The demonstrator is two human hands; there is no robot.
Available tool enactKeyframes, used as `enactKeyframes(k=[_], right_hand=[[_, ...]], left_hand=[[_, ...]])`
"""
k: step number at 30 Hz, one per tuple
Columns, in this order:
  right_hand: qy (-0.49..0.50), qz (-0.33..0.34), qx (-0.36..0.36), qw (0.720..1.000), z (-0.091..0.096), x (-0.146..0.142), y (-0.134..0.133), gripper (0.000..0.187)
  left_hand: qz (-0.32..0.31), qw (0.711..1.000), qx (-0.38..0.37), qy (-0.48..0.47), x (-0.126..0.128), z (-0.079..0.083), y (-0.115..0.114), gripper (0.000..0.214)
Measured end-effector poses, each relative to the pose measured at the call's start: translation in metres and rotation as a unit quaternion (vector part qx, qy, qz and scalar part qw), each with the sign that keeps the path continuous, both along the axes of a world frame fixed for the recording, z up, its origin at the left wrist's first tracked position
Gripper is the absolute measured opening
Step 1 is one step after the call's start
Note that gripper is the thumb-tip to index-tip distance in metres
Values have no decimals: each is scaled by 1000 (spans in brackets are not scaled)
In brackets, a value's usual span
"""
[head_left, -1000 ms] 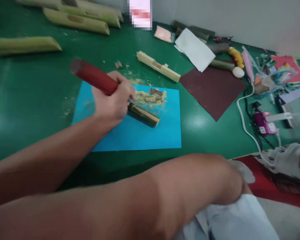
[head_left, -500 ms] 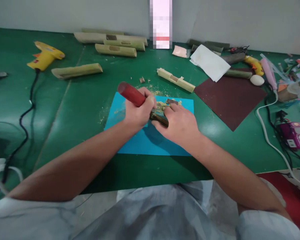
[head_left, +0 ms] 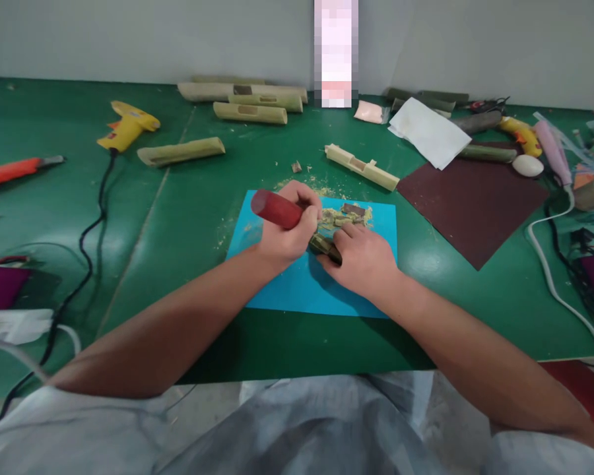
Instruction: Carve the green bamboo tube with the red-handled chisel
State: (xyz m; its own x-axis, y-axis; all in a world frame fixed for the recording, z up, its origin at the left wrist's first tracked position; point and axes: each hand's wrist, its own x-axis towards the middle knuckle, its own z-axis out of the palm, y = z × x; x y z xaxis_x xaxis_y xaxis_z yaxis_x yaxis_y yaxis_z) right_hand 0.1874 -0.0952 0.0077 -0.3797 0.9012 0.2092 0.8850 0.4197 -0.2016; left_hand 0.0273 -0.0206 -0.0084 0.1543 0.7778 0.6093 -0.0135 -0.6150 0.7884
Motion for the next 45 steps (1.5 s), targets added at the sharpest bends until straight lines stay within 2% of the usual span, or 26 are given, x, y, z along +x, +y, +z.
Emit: enactKeyframes(k=[4, 9, 14, 22, 24, 29, 37, 41, 45], right_hand=[[-5, 2, 11, 1000, -2, -1, -1, 26], [-10, 7, 15, 1000, -1, -3, -1, 24], [-11, 9, 13, 1000, 1, -4, -1, 23], [-17, 5, -1, 1000, 4, -5, -2, 23], [-16, 0, -14, 1000, 4, -6, -2, 24], [-9, -6, -43, 999, 4, -7, 0, 24], [30, 3, -52, 998, 2, -11, 2, 22], [39, 15, -67, 997, 2, -12, 2, 24], [37, 9, -76, 996, 4, -11, 3, 25]], left_hand=[[-11, 999, 16, 49, -6, -2, 1, 27], [38, 999, -3, -15, -3, -8, 1, 30], [41, 997, 28, -51, 1, -6, 2, 23], [29, 997, 38, 53, -6, -5, 3, 22], [37, 998, 35, 49, -4, -4, 2, 24], [102, 994, 26, 0, 7, 0, -1, 27], [78, 995, 54, 34, 8, 1, 3, 34], [55, 998, 33, -12, 7, 2, 2, 35], [54, 996, -41, -49, 6, 3, -2, 40]])
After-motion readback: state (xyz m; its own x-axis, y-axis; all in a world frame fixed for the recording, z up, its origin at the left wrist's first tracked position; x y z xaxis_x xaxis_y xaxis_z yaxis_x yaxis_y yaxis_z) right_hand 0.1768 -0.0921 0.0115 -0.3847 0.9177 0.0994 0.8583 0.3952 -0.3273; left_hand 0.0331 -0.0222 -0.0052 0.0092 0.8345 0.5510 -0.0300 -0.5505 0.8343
